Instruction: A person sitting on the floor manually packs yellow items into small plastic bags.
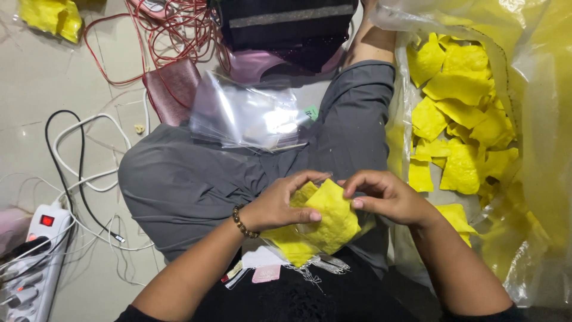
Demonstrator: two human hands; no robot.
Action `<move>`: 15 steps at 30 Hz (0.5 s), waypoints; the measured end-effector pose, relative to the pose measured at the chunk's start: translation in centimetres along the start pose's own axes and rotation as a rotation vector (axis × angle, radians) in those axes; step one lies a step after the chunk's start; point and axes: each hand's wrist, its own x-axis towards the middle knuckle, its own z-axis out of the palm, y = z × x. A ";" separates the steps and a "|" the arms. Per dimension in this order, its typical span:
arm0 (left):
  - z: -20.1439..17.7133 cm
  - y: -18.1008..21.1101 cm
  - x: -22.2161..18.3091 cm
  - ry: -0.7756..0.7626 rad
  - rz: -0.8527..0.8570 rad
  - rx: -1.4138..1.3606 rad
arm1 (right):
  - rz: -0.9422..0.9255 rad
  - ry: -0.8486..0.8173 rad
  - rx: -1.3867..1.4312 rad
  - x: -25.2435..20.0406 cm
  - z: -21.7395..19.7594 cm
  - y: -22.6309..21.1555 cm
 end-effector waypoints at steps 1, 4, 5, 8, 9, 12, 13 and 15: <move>0.2 0.0 -0.1 0.001 0.000 -0.002 | 0.001 -0.001 0.000 -0.1 0.2 0.6; 0.4 -0.1 -0.3 0.019 -0.091 0.103 | -0.026 0.061 0.117 -0.4 0.7 2.0; 0.4 -0.3 -0.3 0.011 -0.121 0.139 | -0.028 0.106 0.167 -0.7 0.9 2.3; 0.7 -0.9 -0.8 0.000 -0.136 0.158 | -0.040 0.132 0.215 -1.0 1.5 2.9; 0.8 -1.1 -1.0 -0.008 -0.119 0.139 | -0.049 0.115 0.211 -1.1 1.6 3.0; 1.2 -1.5 -0.7 0.043 -0.063 0.062 | 0.009 0.099 0.031 -1.1 0.9 3.0; 1.4 -2.0 -0.8 0.041 -0.065 0.061 | 0.011 0.101 0.032 -0.8 1.6 1.6; 1.4 -2.9 -0.5 0.161 -0.050 0.009 | 0.074 0.175 -0.089 0.0 2.6 -1.2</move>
